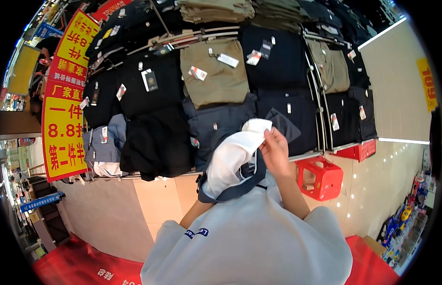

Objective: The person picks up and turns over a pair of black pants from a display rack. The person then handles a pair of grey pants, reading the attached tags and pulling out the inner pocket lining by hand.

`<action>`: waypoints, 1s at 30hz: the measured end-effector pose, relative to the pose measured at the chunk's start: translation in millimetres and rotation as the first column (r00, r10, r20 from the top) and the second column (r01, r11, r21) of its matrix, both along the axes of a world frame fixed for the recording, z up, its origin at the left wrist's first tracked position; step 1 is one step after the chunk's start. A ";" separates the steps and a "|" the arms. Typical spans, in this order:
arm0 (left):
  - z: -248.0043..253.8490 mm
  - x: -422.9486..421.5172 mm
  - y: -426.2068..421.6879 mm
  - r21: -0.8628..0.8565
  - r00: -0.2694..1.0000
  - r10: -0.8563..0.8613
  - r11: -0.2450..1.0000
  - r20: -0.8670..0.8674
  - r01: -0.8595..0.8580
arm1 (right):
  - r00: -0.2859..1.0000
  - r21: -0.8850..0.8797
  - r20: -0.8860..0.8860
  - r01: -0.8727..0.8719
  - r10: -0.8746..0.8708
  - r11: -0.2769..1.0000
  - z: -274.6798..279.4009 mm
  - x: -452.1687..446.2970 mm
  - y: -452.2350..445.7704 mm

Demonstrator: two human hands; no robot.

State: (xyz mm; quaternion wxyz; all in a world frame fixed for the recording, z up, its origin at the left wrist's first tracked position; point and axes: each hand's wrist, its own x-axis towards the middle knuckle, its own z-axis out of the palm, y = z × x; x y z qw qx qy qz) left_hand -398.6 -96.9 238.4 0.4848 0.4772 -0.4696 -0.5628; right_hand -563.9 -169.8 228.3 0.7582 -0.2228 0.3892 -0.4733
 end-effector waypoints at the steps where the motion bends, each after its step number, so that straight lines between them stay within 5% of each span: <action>1: 4.2 -4.2 -11.9 -0.111 0.982 -0.042 0.992 0.186 0.063 | 0.999 -0.053 -0.035 -0.024 0.022 0.998 -15.1 -2.7 1.8; 2: 5.8 -8.0 -14.1 -0.146 0.998 -0.028 0.989 -0.059 0.019 | 0.997 -0.109 -0.070 -0.048 0.040 0.993 -31.5 -5.2 2.8; 4: -21.1 -14.2 -1.4 -0.047 0.975 0.048 0.997 -0.219 -0.059 | 0.979 -0.134 -0.200 -0.070 0.042 0.989 -26.5 1.5 5.6; 5: -28.0 -15.3 3.6 -0.102 0.997 0.065 0.993 0.032 -0.061 | 0.972 -0.155 -0.231 -0.073 0.036 0.985 -33.0 3.8 6.7; 8: -61.8 -12.9 25.5 0.092 0.983 0.056 0.995 -0.174 -0.041 | 0.978 -0.118 -0.207 -0.067 0.041 0.991 -41.7 3.5 5.0; 12: -51.6 -17.1 21.2 0.026 0.972 0.094 0.996 -0.214 -0.090 | 0.969 -0.095 -0.244 0.010 -0.033 0.995 -45.3 4.6 1.4; 14: -33.3 -19.6 12.0 -0.020 0.960 0.132 0.990 -0.248 -0.142 | 0.903 -0.284 -0.401 0.037 -0.154 0.958 -49.9 7.7 9.0; 15: -17.2 -17.8 11.3 -0.203 0.882 0.145 0.977 0.448 -0.058 | 0.858 -0.382 -0.469 0.015 -0.208 0.924 -42.8 9.6 15.1; 18: -27.2 -19.4 10.3 -0.174 0.942 0.098 0.984 0.320 -0.043 | 0.708 -0.619 -0.660 -0.321 -0.252 0.717 -18.2 0.6 38.3; 20: -37.3 -24.8 11.6 -0.159 0.962 0.097 0.986 0.256 -0.057 | 0.596 -0.630 -0.765 -0.613 -0.244 0.477 -9.4 -3.4 51.8; 23: -54.0 -29.9 7.0 -0.215 0.939 0.153 0.973 0.309 -0.088 | 0.461 -0.547 -0.819 -0.807 -0.342 0.222 2.8 -2.4 56.1; 30: -108.9 -12.9 -37.3 -0.432 0.671 0.384 0.896 0.634 -0.104 | 0.566 -0.580 -0.810 -0.812 -0.153 0.062 11.2 2.3 53.3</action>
